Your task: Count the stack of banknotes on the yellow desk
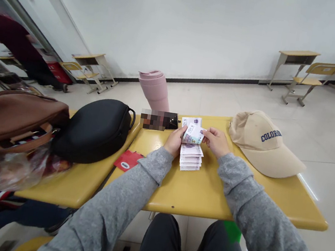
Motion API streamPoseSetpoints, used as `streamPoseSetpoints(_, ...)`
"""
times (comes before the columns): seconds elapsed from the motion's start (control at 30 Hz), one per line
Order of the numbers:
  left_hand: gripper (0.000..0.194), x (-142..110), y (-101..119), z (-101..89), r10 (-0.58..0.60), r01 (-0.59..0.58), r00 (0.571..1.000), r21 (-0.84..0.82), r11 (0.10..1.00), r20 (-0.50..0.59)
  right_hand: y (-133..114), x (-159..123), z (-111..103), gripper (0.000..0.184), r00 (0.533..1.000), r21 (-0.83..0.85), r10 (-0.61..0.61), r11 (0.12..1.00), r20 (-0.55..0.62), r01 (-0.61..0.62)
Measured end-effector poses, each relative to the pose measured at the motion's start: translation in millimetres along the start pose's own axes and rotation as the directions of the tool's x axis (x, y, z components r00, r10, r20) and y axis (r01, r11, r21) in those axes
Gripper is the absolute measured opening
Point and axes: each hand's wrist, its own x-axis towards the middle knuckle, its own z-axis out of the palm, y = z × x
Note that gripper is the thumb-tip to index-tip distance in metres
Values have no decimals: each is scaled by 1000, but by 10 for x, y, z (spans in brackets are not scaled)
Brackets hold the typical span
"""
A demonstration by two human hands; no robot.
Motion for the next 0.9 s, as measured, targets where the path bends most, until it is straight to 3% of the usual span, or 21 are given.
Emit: streamPoseSetpoints(0.9, 20, -89, 61, 65, 27, -27, 1000, 38, 999, -7, -63, -40, 34, 30, 996, 36, -62, 998, 65, 60)
